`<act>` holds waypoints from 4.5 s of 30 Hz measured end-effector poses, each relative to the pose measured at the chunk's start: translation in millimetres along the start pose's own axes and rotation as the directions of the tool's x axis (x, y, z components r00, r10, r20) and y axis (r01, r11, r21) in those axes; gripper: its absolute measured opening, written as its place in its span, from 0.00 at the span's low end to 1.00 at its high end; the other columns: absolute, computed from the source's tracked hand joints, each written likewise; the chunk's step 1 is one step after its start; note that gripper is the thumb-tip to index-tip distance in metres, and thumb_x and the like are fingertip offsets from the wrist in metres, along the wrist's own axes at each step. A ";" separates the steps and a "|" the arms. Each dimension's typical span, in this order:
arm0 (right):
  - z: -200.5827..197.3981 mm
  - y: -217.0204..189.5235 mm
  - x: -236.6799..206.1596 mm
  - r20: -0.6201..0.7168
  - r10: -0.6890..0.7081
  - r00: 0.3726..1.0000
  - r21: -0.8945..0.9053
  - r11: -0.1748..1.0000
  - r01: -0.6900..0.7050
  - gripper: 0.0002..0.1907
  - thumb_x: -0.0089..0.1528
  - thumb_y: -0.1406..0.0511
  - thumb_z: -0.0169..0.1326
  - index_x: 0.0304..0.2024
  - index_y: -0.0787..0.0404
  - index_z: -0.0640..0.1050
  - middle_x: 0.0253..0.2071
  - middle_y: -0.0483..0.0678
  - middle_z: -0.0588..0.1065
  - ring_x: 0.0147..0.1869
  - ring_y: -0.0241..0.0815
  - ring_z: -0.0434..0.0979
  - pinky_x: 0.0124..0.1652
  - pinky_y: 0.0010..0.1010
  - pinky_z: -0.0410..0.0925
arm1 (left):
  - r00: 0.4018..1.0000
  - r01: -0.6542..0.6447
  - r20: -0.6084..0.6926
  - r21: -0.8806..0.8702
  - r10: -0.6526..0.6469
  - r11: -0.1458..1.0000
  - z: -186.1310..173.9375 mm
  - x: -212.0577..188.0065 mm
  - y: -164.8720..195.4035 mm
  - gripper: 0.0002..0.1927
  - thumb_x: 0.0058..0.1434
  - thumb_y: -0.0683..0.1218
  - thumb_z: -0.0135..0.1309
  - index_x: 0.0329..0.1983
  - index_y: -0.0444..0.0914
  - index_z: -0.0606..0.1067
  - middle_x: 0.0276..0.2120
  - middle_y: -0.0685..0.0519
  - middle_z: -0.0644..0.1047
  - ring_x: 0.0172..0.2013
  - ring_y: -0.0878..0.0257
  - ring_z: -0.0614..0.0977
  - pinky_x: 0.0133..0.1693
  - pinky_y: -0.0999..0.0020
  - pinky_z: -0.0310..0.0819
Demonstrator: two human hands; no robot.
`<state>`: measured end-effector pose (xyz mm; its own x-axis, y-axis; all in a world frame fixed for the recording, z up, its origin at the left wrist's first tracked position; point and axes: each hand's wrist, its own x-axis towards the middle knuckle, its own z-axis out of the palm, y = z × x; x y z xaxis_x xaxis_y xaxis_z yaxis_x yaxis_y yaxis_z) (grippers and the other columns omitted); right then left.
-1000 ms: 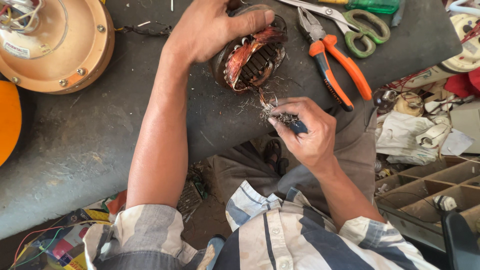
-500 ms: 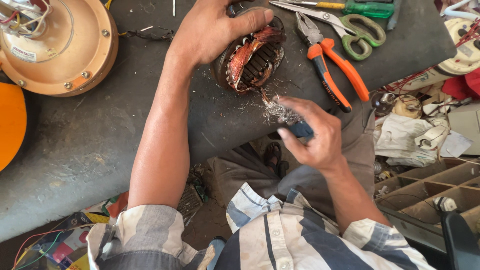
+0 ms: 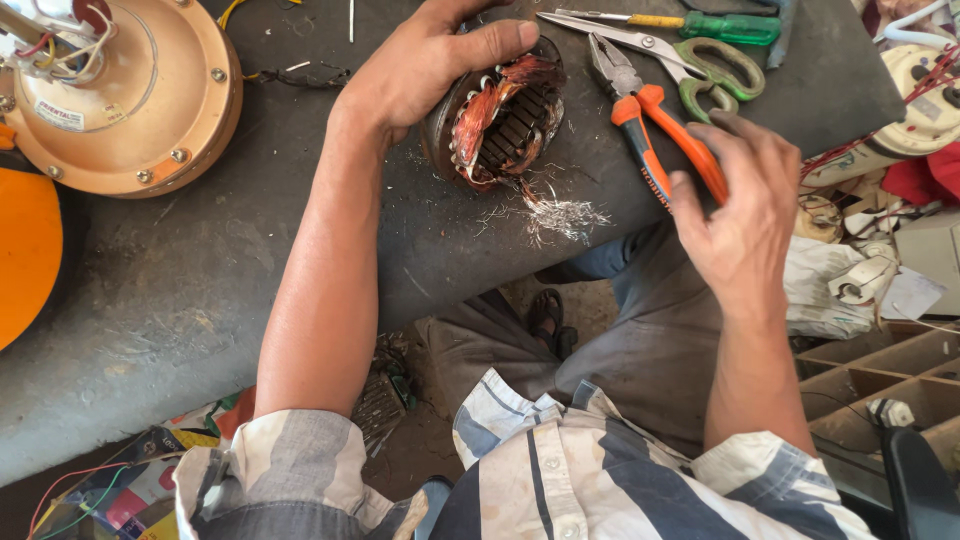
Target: The person sits at a workbench stripping burnt windings from an electric motor stator. They cut the old copper windings with scissors, pry at the coils with a screwdriver, grip and pull the wire out with pliers, and collect the removed wire in a pile on the bench.
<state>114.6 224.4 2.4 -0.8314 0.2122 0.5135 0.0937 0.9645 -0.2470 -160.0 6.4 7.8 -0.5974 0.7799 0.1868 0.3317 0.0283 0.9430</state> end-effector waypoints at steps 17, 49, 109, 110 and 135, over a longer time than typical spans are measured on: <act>6.1 -8.2 15.8 0.103 -0.018 0.995 -0.212 0.976 0.040 0.12 0.60 0.63 0.66 0.43 0.62 0.82 0.62 0.50 0.74 0.53 0.57 0.72 0.49 0.45 0.70 | 0.993 -0.037 -0.112 0.061 0.043 0.997 1.0 3.3 -2.4 0.36 0.63 0.66 0.61 0.61 0.34 0.76 0.53 0.46 0.82 0.56 0.57 0.83 0.57 0.65 0.74; 1.8 9.8 -8.0 0.778 -0.330 0.534 0.433 -0.334 -0.837 0.17 0.58 0.64 0.54 0.47 0.62 0.67 0.65 0.73 0.68 0.68 0.65 0.69 0.57 0.54 0.68 | 0.959 -0.173 -0.114 0.490 0.259 0.854 14.7 -7.3 27.2 0.30 0.59 0.67 0.67 0.53 0.42 0.83 0.44 0.46 0.84 0.42 0.52 0.84 0.47 0.56 0.76; -12.1 -4.1 2.0 0.751 -0.245 0.613 0.657 0.194 -0.728 0.21 0.58 0.66 0.50 0.54 0.64 0.69 0.52 0.50 0.70 0.58 0.41 0.69 0.59 0.34 0.62 | 0.950 -0.261 -0.087 0.299 0.298 0.918 4.4 -9.8 33.1 0.20 0.64 0.49 0.66 0.52 0.31 0.78 0.42 0.44 0.84 0.46 0.56 0.87 0.50 0.63 0.80; -9.9 -1.9 -1.0 0.761 -0.247 0.599 0.630 0.063 -0.774 0.20 0.58 0.66 0.50 0.53 0.64 0.69 0.53 0.49 0.70 0.59 0.42 0.69 0.59 0.34 0.63 | 0.950 -0.262 -0.089 0.292 0.299 0.920 4.1 -9.9 32.2 0.20 0.63 0.49 0.66 0.51 0.30 0.78 0.41 0.44 0.83 0.45 0.56 0.87 0.49 0.63 0.80; 5.1 -10.9 -8.9 0.856 -0.222 0.467 0.389 -0.317 -0.865 0.27 0.55 0.70 0.46 0.59 0.62 0.68 0.56 0.60 0.72 0.52 0.58 0.76 0.44 0.50 0.71 | 0.953 -0.301 0.032 0.181 0.300 0.936 13.2 -6.4 39.5 0.30 0.60 0.51 0.68 0.60 0.31 0.75 0.48 0.43 0.82 0.51 0.55 0.85 0.54 0.63 0.78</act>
<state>118.2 211.1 -3.7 -0.8778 -0.2500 -0.4087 0.4761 -0.5509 -0.6855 -133.4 10.7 40.1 -0.4465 0.7722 0.4520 0.6226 -0.0947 0.7768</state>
